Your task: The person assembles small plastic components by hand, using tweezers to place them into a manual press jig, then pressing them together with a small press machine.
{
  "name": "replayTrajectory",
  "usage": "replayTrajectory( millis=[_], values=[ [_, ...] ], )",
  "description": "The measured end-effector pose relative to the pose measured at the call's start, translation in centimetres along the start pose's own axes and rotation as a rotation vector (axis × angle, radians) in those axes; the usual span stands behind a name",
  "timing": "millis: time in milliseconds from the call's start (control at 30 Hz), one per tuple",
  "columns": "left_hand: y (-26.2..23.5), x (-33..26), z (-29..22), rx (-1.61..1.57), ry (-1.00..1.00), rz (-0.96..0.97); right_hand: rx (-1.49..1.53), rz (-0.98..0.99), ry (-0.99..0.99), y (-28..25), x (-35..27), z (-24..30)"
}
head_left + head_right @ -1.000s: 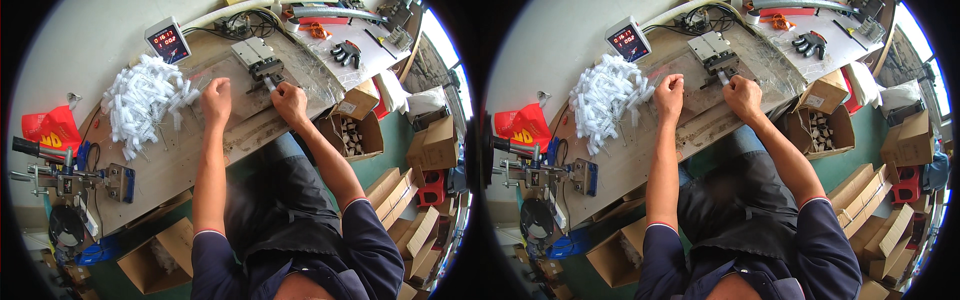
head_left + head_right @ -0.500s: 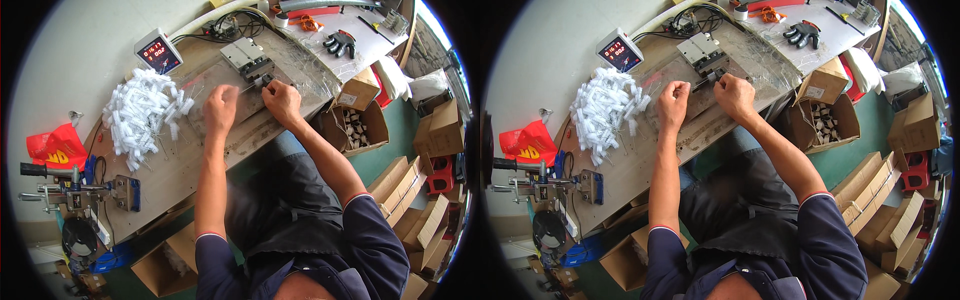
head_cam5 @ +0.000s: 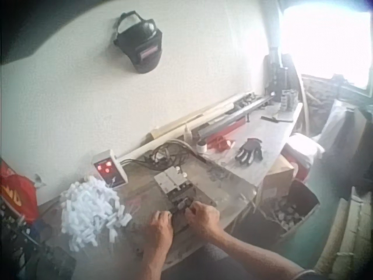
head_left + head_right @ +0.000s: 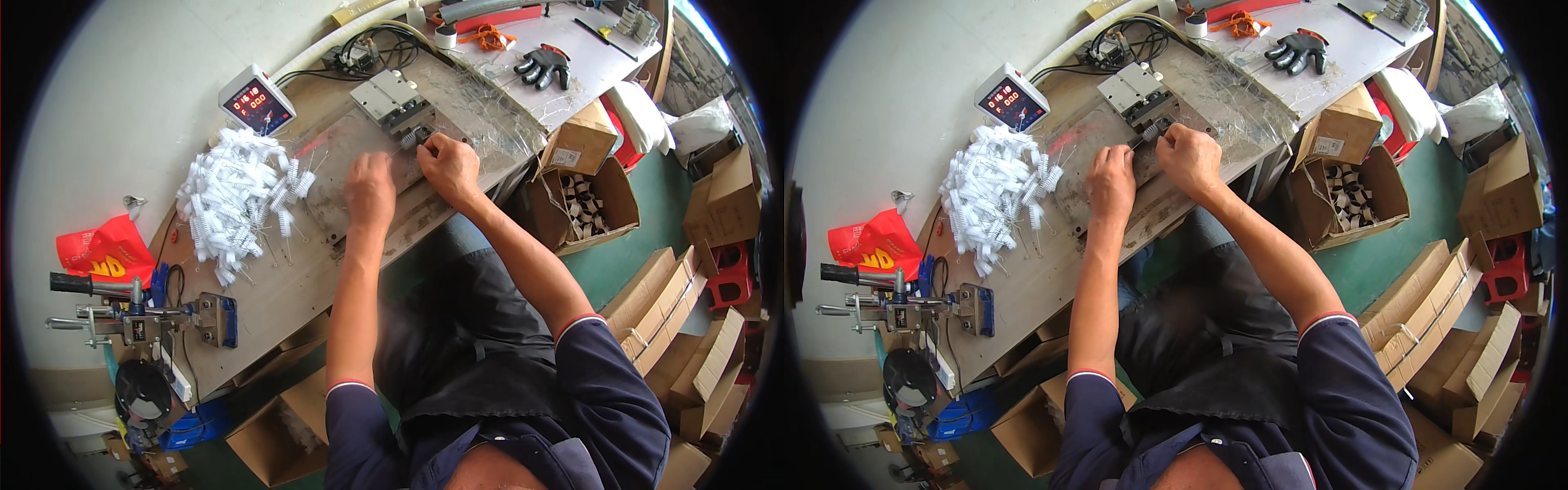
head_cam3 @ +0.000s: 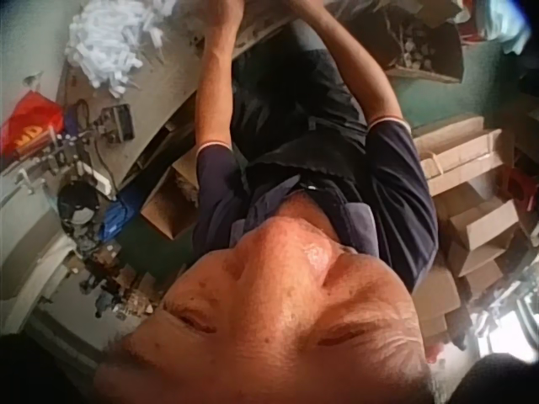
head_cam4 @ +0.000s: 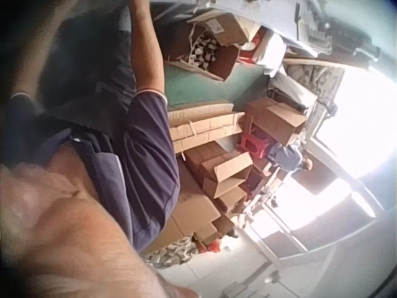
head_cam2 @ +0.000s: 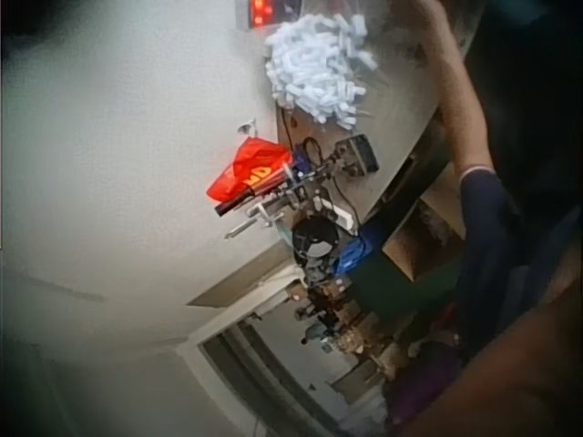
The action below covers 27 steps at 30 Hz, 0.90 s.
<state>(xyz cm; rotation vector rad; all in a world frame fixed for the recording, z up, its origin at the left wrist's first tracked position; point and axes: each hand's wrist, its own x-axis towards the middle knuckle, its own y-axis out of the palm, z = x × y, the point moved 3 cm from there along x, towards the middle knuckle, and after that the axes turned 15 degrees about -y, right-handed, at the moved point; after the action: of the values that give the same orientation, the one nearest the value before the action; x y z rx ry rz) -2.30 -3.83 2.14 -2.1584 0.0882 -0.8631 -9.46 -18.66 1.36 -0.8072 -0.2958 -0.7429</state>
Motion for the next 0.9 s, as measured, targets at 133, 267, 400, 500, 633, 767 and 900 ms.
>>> replayTrajectory(
  millis=[133, 267, 400, 500, 633, 767, 900],
  values=[
    [-1.4, -1.0, 0.1, 0.005, 0.032, -0.081, 0.172, -0.084, 0.02, -0.3, -0.3, -0.8],
    [-2.7, -1.4, 0.1, -0.076, 0.038, -0.192, 0.428, -0.111, 0.09, -0.2, -0.3, -1.8],
    [-2.8, -1.6, -0.2, -0.111, 0.07, -0.194, 0.645, -0.069, 0.072, -0.3, -0.4, -2.0],
    [-2.7, -1.7, 0.1, -0.094, 0.125, -0.193, 0.847, -0.01, 0.072, -0.5, -0.3, -1.3],
    [-2.6, -1.9, -0.1, -0.071, 0.129, -0.206, 0.94, 0.082, 0.108, -0.8, -0.3, -1.0],
    [-2.4, -1.8, -0.4, -0.035, 0.129, -0.216, 0.98, 0.163, 0.141, -0.7, -0.2, -1.8],
    [-2.4, -1.7, -0.7, -0.005, 0.185, -0.215, 1.004, 0.171, 0.116, -0.6, -0.3, -1.5]
  ],
)
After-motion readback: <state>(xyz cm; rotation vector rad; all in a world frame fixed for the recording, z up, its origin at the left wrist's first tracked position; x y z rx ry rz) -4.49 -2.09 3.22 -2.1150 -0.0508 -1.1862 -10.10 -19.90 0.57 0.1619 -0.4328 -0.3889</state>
